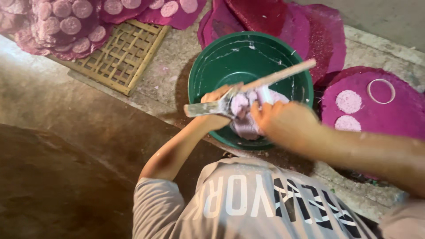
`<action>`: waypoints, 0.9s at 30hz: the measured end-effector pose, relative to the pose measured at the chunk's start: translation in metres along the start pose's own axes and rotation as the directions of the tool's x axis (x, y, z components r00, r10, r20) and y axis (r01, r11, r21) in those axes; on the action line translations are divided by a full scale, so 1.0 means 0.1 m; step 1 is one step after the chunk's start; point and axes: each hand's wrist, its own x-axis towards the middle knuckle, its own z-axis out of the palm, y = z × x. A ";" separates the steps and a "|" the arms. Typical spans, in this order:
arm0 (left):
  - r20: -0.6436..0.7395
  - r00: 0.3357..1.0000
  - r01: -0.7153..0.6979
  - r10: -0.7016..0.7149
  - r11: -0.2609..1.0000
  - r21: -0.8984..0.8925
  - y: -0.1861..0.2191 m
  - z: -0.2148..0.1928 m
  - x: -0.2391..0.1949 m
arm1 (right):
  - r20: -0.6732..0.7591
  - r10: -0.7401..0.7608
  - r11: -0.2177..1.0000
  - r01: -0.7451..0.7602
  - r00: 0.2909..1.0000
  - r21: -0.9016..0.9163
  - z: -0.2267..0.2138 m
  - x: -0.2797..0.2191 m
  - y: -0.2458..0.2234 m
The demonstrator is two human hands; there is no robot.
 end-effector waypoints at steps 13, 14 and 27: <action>-0.467 0.884 0.065 0.013 0.986 0.152 -0.16 -0.10 0.13 | -0.207 0.451 0.619 -0.138 0.868 0.773 0.03 -0.11 0.01; -0.568 0.817 0.022 0.101 0.978 0.206 -0.15 -0.09 0.12 | -0.172 0.467 0.577 -0.151 0.868 0.803 0.26 -0.01 -0.12; -0.480 0.877 0.236 -0.035 0.900 0.366 -0.16 -0.02 0.33 | 0.102 0.553 0.139 -0.213 0.827 0.967 0.90 0.08 -0.28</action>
